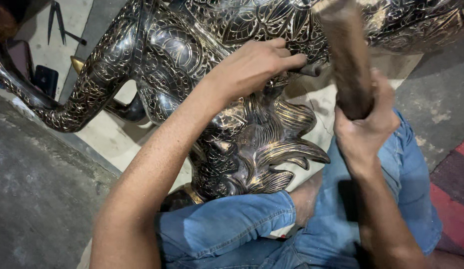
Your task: The person uses a hammer and chisel to engrave fine patterns into a large, dark metallic sculpture. They hold the chisel with the left hand and strike it with a wooden mallet in the right hand, working on the surface details of the object.
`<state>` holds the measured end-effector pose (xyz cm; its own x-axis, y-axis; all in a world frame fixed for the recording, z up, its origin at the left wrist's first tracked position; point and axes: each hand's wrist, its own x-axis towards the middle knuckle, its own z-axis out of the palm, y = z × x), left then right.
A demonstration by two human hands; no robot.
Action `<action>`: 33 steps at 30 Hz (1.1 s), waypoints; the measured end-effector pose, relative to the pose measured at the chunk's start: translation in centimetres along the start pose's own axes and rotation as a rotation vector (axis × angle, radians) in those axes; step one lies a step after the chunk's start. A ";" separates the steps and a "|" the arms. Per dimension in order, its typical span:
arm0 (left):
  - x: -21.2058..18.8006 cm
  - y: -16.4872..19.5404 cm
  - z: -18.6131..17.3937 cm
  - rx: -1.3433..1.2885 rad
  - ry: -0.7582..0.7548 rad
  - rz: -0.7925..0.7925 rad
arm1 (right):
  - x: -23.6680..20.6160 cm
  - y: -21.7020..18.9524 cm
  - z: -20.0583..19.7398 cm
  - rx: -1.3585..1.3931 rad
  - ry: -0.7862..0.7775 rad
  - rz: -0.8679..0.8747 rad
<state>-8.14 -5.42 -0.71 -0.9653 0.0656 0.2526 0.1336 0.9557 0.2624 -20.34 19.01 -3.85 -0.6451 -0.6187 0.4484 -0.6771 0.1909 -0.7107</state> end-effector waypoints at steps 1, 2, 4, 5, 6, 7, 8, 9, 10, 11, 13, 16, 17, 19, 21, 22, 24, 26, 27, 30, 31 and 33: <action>0.0 -0.1 0.1 0.006 -0.032 -0.029 | 0.1 -0.2 0.0 0.130 0.019 0.096; 0.1 0.0 0.2 0.011 -0.066 -0.057 | 0.1 -0.4 0.0 0.260 0.037 0.194; 0.2 -0.1 0.4 0.029 -0.051 -0.043 | 0.0 -0.5 0.2 0.044 0.008 0.023; 0.2 -0.1 0.5 0.041 -0.003 0.000 | 0.0 -0.4 0.3 -0.064 -0.007 -0.063; 0.2 -0.1 0.6 0.052 0.042 0.043 | 0.0 -0.3 0.4 -0.083 -0.004 -0.081; 0.2 -0.1 0.7 0.065 0.008 0.025 | 0.0 0.0 0.4 -0.098 -0.002 -0.101; 0.1 -0.2 0.7 0.074 -0.029 0.010 | 0.0 0.3 0.5 -0.116 0.000 -0.116; 0.0 -0.2 0.8 0.083 -0.065 -0.004 | 0.0 0.7 0.5 -0.118 -0.013 -0.109; 0.0 -0.2 0.8 0.085 -0.030 0.013 | 0.1 1.0 0.5 -0.119 -0.026 -0.108; -0.1 -0.1 0.9 0.085 0.007 0.030 | 0.0 1.3 0.5 -0.121 -0.040 -0.107; -0.2 -0.2 0.9 0.076 0.000 0.021 | -0.2 1.8 0.4 -0.097 -0.021 -0.077; -0.3 -0.2 1.1 0.065 -0.085 -0.047 | -0.7 2.1 0.8 -0.127 -0.047 -0.119; -0.3 -0.2 1.2 0.088 -0.084 -0.056 | -0.9 2.1 0.9 -0.149 -0.061 -0.151; -0.1 -0.3 1.2 0.104 -0.078 -0.031 | -1.1 1.9 1.3 -0.103 0.043 -0.192; 0.0 -0.3 1.1 0.061 -0.071 0.003 | -1.1 1.8 1.4 -0.096 0.017 -0.106; 0.0 -0.2 1.1 0.055 -0.081 -0.016 | -1.1 1.8 1.4 -0.114 -0.054 -0.004; 0.0 -0.2 1.0 0.058 -0.096 -0.031 | -0.9 1.8 1.2 -0.069 -0.060 0.042; 0.0 -0.2 0.8 0.084 -0.068 0.004 | -0.7 1.8 0.8 0.061 0.048 -0.061; -0.2 -0.1 0.7 0.090 -0.054 0.008 | -0.6 1.8 0.6 -0.051 -0.011 -0.089; -0.2 0.2 0.6 0.084 0.002 0.028 | -0.5 1.8 0.5 -0.213 -0.068 -0.127; -0.1 0.3 0.6 0.056 -0.064 -0.015 | -0.6 1.8 0.5 -0.157 -0.028 -0.102; 0.0 0.3 0.7 0.009 -0.194 -0.105 | -0.6 1.7 0.7 -0.039 0.033 -0.042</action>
<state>-8.29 -4.94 -1.23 -0.9990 0.0187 0.0403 0.0289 0.9625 0.2697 -20.84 19.22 -5.72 -0.6265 -0.6016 0.4955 -0.7168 0.1950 -0.6694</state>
